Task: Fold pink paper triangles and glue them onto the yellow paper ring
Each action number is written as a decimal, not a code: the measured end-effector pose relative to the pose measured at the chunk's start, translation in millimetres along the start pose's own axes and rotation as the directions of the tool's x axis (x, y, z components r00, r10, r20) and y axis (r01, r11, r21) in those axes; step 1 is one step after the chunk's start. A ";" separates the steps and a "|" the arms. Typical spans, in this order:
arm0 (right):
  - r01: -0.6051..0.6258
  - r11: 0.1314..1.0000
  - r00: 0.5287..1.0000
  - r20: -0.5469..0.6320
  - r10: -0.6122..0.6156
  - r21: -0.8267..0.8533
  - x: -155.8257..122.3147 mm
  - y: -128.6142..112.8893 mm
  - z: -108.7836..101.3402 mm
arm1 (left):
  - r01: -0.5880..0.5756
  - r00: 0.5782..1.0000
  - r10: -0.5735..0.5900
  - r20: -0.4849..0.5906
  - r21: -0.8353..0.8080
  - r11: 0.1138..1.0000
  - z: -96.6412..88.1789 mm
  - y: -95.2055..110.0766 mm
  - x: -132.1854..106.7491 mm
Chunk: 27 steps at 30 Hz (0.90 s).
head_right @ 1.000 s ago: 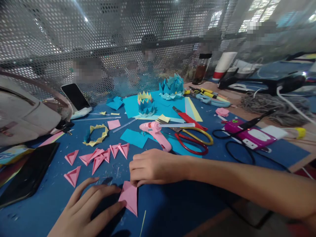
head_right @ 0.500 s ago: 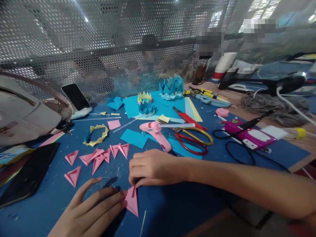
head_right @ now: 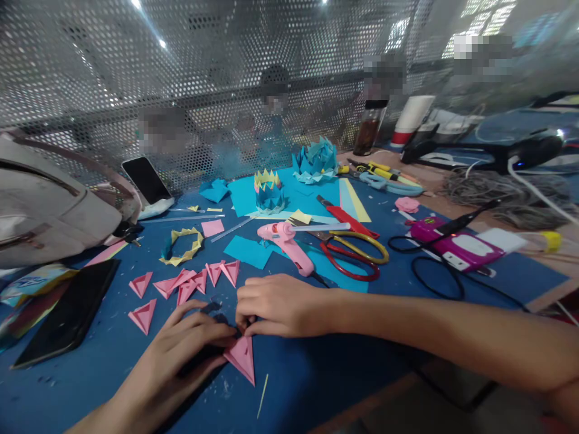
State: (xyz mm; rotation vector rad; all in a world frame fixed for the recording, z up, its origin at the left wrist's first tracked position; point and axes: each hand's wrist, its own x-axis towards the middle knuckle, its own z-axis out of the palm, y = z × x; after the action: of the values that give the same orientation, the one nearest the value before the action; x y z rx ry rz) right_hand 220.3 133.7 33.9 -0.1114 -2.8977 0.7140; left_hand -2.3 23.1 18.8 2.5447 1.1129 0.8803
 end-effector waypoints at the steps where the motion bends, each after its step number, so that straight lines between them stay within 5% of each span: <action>1: -0.008 1.000 1.000 -0.002 0.008 -0.005 -0.1 -0.6 0.4 | 0.028 1.000 -0.028 0.006 -0.021 0.999 0.0 -0.1 0.6; 11: -0.066 0.995 0.997 -0.029 0.065 -0.068 -1.3 -6.0 3.8 | 0.177 0.984 -0.176 0.017 -0.136 0.975 4.5 5.7 12.6; 20: -0.175 0.985 0.981 -0.084 0.174 -0.001 -2.4 -11.7 9.6 | 0.192 0.977 -0.200 0.081 0.095 0.977 6.9 4.0 8.7; 27: -0.240 0.965 0.965 -0.084 0.249 0.103 -1.9 -11.7 11.6 | 0.256 0.954 -0.269 0.130 0.109 0.961 12.0 4.6 9.1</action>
State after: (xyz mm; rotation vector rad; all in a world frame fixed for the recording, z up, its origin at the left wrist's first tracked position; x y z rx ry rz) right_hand 219.7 117.8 28.9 -0.4862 -2.7816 0.8549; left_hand 12.5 26.9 15.2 2.4072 1.4313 0.5819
